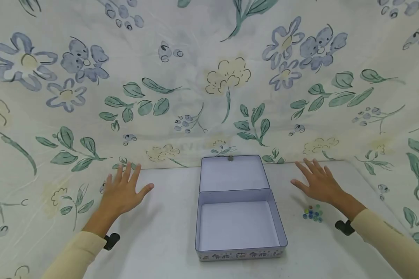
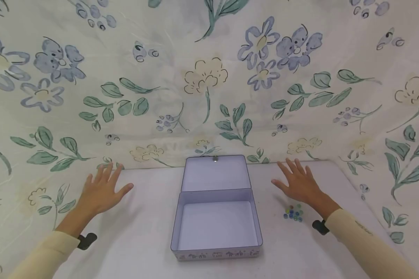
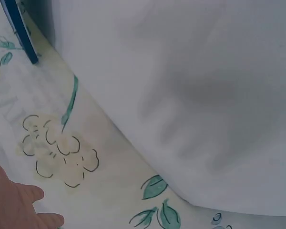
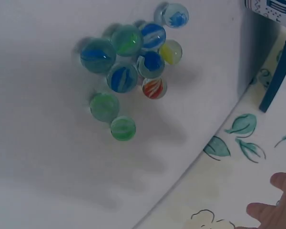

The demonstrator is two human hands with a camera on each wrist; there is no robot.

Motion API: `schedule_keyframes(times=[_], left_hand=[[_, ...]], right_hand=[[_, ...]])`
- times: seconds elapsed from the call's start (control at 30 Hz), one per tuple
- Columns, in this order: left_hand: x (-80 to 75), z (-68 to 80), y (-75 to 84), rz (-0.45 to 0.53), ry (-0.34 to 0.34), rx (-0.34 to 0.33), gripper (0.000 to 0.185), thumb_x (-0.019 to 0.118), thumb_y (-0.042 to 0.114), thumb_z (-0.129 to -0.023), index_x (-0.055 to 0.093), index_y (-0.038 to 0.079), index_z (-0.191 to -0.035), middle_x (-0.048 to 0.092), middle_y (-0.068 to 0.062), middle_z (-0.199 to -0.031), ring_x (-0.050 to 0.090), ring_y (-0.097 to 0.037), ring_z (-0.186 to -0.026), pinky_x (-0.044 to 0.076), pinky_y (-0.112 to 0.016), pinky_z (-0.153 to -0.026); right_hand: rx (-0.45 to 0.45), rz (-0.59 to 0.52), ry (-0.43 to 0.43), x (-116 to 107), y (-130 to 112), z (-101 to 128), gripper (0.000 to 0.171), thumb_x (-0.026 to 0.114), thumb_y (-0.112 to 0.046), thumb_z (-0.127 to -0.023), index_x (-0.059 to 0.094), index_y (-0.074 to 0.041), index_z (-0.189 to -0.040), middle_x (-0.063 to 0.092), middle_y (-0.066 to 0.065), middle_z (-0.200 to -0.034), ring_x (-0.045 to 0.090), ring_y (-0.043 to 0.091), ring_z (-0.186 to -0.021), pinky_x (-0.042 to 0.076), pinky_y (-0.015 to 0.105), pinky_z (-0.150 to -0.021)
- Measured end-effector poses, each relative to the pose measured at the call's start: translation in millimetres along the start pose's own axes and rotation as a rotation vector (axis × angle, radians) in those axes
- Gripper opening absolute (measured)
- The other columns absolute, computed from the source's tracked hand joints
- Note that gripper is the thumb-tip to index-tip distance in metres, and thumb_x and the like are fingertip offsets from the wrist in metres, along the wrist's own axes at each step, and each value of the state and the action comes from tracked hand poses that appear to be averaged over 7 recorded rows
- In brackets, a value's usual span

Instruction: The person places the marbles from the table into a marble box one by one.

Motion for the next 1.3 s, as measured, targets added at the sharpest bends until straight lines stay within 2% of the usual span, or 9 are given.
schedule_keyframes(times=[0.2, 0.4, 0.67, 0.87, 1.0, 1.13, 1.3], left_hand=[[2.3, 6.8, 14.1, -0.001, -0.003, 0.035, 0.098, 0.04, 0.072, -0.095, 0.019, 0.001, -0.158, 0.011, -0.033, -0.162, 0.004, -0.054, -0.15, -0.005, -0.073, -0.116], [3.5, 11.9, 24.1, 0.002, 0.006, 0.053, 0.096, 0.041, 0.071, -0.095, 0.02, 0.002, -0.158, 0.013, -0.032, -0.162, 0.003, -0.052, -0.151, -0.005, -0.072, -0.117], [1.2, 16.4, 32.6, 0.018, 0.032, 0.082, 0.09, 0.044, 0.069, -0.096, 0.026, 0.006, -0.158, 0.019, -0.028, -0.163, 0.011, -0.052, -0.15, 0.006, -0.073, -0.117], [7.3, 18.8, 35.5, 0.029, 0.008, 0.087, 0.089, 0.046, 0.068, -0.095, 0.028, 0.008, -0.158, 0.023, -0.029, -0.161, 0.017, -0.053, -0.148, 0.013, -0.073, -0.116], [10.8, 22.0, 39.6, 0.047, -0.016, 0.101, 0.088, 0.047, 0.068, -0.095, 0.028, 0.01, -0.158, 0.024, -0.027, -0.162, 0.017, -0.052, -0.149, 0.014, -0.073, -0.116], [9.7, 25.0, 46.5, 0.07, -0.008, 0.127, 0.085, 0.048, 0.065, -0.096, 0.029, 0.011, -0.158, 0.027, -0.027, -0.161, 0.019, -0.05, -0.149, 0.017, -0.071, -0.116], [9.0, 29.9, 52.6, 0.103, -0.013, 0.142, 0.08, 0.048, 0.062, -0.098, 0.03, 0.012, -0.158, 0.028, -0.024, -0.161, 0.022, -0.048, -0.149, 0.025, -0.069, -0.115]], right_hand=[[0.004, 0.033, -0.002, 0.3, -2.7, 7.7, 0.08, 0.046, -0.063, -0.098, 0.026, -0.013, -0.158, 0.02, 0.028, -0.162, 0.015, 0.058, -0.146, 0.009, 0.078, -0.113], [0.014, 0.031, -0.002, 0.9, -4.4, 13.6, 0.081, 0.046, -0.064, -0.098, 0.027, -0.013, -0.158, 0.02, 0.028, -0.162, 0.016, 0.06, -0.145, 0.009, 0.08, -0.111], [0.016, 0.038, 0.003, 0.4, -1.8, 21.7, 0.081, 0.047, -0.062, -0.098, 0.029, -0.009, -0.157, 0.022, 0.03, -0.161, 0.019, 0.06, -0.144, 0.027, 0.077, -0.107], [0.028, 0.034, 0.006, 3.1, 2.1, 30.7, 0.081, 0.048, -0.061, -0.098, 0.031, -0.007, -0.156, 0.023, 0.031, -0.16, 0.021, 0.06, -0.143, 0.03, 0.077, -0.105], [0.024, 0.009, 0.021, 4.1, 3.2, 35.8, 0.079, 0.052, -0.058, -0.098, 0.034, -0.005, -0.154, 0.026, 0.032, -0.158, 0.026, 0.06, -0.141, 0.031, 0.078, -0.103], [-0.002, -0.002, 0.06, 3.2, 1.7, 39.8, 0.074, 0.058, -0.05, -0.098, 0.039, -0.001, -0.15, 0.033, 0.033, -0.154, 0.037, 0.057, -0.136, 0.037, 0.076, -0.1], [-0.002, -0.043, 0.079, 4.4, 1.2, 42.9, 0.064, 0.06, -0.043, -0.099, 0.046, -0.001, -0.145, 0.041, 0.033, -0.147, 0.045, 0.056, -0.128, 0.042, 0.073, -0.096]])
Point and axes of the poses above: each hand's wrist, its own z-axis away from the middle knuckle, its own x-axis out of the palm, y = z × x, the point moved 6 cm from there along -z, towards the middle knuckle
